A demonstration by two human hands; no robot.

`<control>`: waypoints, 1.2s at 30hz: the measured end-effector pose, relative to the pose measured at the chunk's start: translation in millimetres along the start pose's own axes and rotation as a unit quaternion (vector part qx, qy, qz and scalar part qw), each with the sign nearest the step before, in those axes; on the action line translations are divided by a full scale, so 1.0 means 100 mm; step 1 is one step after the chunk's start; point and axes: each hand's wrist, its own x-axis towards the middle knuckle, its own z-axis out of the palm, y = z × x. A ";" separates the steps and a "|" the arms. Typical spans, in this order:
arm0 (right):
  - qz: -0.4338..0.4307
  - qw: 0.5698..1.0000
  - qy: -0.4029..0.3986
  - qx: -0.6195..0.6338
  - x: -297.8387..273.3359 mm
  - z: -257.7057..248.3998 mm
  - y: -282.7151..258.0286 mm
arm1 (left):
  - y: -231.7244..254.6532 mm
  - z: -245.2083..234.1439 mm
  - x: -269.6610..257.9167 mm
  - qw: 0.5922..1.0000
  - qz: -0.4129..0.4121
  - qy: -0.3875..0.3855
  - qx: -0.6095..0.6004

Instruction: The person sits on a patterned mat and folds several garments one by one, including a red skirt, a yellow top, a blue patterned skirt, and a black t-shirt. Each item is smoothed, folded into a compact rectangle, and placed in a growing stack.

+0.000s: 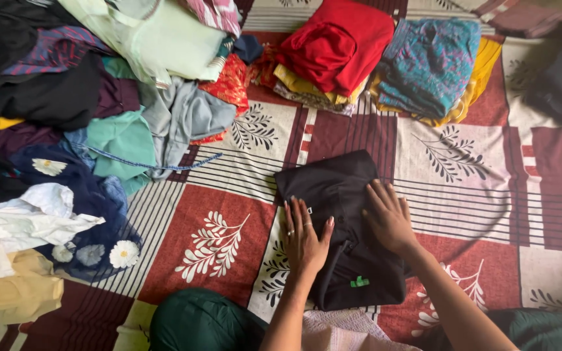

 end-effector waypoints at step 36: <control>0.339 0.564 -0.055 0.751 -0.67 -1.19 0.62 | 0.79 -0.39 0.17 0.436 -0.393 -0.272 -0.762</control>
